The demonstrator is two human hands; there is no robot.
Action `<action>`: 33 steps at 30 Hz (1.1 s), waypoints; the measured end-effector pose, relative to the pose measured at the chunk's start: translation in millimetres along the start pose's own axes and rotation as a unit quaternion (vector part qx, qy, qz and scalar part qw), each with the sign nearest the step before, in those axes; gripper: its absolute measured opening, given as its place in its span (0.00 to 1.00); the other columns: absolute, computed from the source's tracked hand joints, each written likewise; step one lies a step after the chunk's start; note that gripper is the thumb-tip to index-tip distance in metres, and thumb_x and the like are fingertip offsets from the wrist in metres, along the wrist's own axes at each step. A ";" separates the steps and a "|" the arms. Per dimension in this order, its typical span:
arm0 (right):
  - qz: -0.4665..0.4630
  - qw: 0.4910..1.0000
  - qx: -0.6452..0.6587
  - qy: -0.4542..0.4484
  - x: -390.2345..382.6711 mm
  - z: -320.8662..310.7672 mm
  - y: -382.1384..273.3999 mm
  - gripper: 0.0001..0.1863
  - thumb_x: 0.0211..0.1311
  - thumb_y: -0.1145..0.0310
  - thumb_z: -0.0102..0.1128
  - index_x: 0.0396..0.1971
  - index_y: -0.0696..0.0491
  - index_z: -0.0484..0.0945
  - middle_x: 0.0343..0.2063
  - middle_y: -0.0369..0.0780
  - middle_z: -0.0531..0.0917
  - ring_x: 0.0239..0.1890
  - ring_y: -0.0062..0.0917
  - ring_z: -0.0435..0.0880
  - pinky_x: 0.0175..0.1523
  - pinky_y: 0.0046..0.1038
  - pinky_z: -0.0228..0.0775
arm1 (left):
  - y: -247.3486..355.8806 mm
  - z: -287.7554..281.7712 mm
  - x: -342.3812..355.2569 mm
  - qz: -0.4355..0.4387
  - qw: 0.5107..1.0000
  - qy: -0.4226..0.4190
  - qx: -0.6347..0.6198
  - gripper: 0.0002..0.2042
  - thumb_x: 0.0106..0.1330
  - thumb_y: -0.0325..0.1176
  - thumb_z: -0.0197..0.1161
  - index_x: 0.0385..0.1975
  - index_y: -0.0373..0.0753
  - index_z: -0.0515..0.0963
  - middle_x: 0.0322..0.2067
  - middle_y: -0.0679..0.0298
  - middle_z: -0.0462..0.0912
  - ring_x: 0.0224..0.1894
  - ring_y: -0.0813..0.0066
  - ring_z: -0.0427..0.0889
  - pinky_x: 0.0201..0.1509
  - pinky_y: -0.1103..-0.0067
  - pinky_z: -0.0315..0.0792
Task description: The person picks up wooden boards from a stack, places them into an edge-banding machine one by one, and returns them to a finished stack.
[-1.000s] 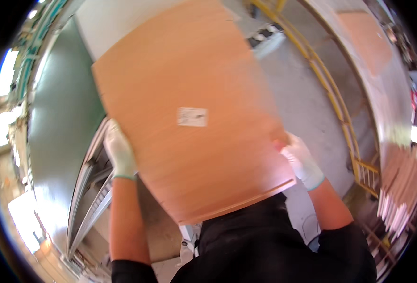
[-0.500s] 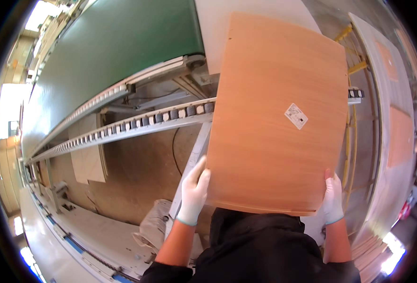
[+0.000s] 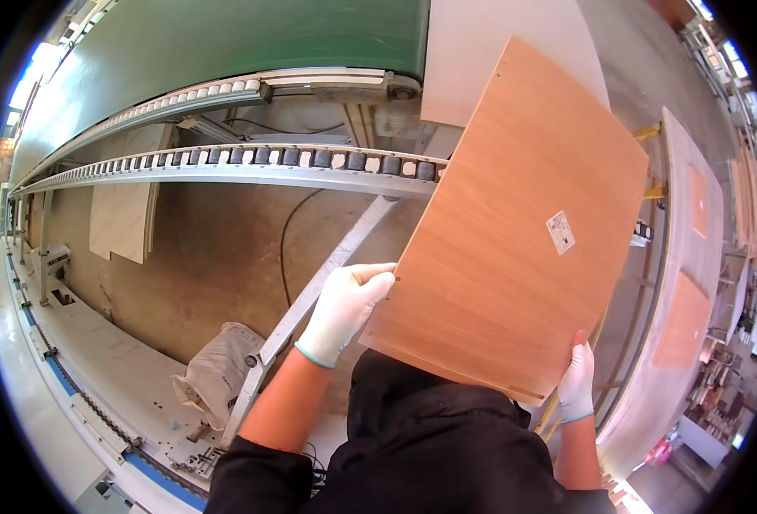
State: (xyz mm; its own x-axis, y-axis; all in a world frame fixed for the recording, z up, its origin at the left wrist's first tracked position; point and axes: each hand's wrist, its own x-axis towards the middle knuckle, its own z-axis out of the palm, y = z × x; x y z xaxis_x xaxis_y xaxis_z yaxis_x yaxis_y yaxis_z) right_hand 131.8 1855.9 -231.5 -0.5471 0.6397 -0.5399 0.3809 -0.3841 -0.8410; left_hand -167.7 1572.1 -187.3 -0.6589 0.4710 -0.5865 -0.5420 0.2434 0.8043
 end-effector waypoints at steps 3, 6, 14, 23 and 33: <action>-0.005 1.000 0.000 0.005 2.8 -3.1 9.6 0.31 0.77 0.49 0.41 0.61 0.63 0.67 0.59 0.41 0.75 0.61 0.25 0.73 0.66 0.29 0.64 | 7.1 5.1 20.2 0.028 0.998 0.011 0.058 0.14 0.66 0.28 0.58 0.46 0.26 0.82 0.34 0.71 0.83 0.33 0.88 0.75 0.40 0.87 0.70; -0.007 1.000 -0.014 -0.001 4.5 -7.6 13.4 0.31 0.77 0.48 0.42 0.61 0.63 0.68 0.58 0.41 0.75 0.61 0.25 0.73 0.65 0.28 0.64 | 29.5 18.4 32.8 0.028 0.995 0.023 0.092 0.15 0.66 0.27 0.57 0.47 0.26 0.82 0.35 0.69 0.83 0.35 0.86 0.76 0.42 0.85 0.71; -0.036 0.999 -0.016 0.028 -14.3 13.6 10.1 0.30 0.74 0.47 0.48 0.56 0.63 0.70 0.52 0.40 0.79 0.53 0.24 0.77 0.59 0.27 0.70 | -18.1 -17.8 -22.1 0.044 0.991 -0.002 0.123 0.20 0.62 0.25 0.51 0.52 0.29 0.80 0.37 0.68 0.84 0.36 0.87 0.77 0.41 0.86 0.71; -0.057 0.988 0.129 -0.057 1.4 13.7 26.9 0.26 0.76 0.56 0.44 0.61 0.62 0.67 0.56 0.44 0.77 0.57 0.32 0.77 0.62 0.35 0.70 | -104.0 -20.0 -108.1 0.009 0.953 -0.032 -0.302 0.27 0.64 0.40 0.64 0.60 0.33 0.69 0.49 0.60 0.81 0.48 0.70 0.81 0.52 0.77 0.75; 0.051 0.979 0.040 -0.191 -0.7 43.2 48.1 0.31 0.75 0.50 0.40 0.62 0.63 0.64 0.59 0.50 0.73 0.60 0.41 0.73 0.60 0.42 0.72 | -189.1 105.1 -69.3 0.015 0.940 0.163 -0.300 0.31 0.77 0.49 0.45 0.68 0.27 0.58 0.68 0.52 0.64 0.70 0.63 0.61 0.73 0.71 0.55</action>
State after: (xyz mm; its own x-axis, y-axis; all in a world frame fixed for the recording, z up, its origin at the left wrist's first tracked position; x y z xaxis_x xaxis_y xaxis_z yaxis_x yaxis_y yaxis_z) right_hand 118.3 1808.2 -272.9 -0.7546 0.3047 -0.5811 0.3967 -0.4935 -0.7740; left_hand 35.4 1582.5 -288.8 -0.7498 0.1606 -0.6418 -0.6532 -0.3338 0.6796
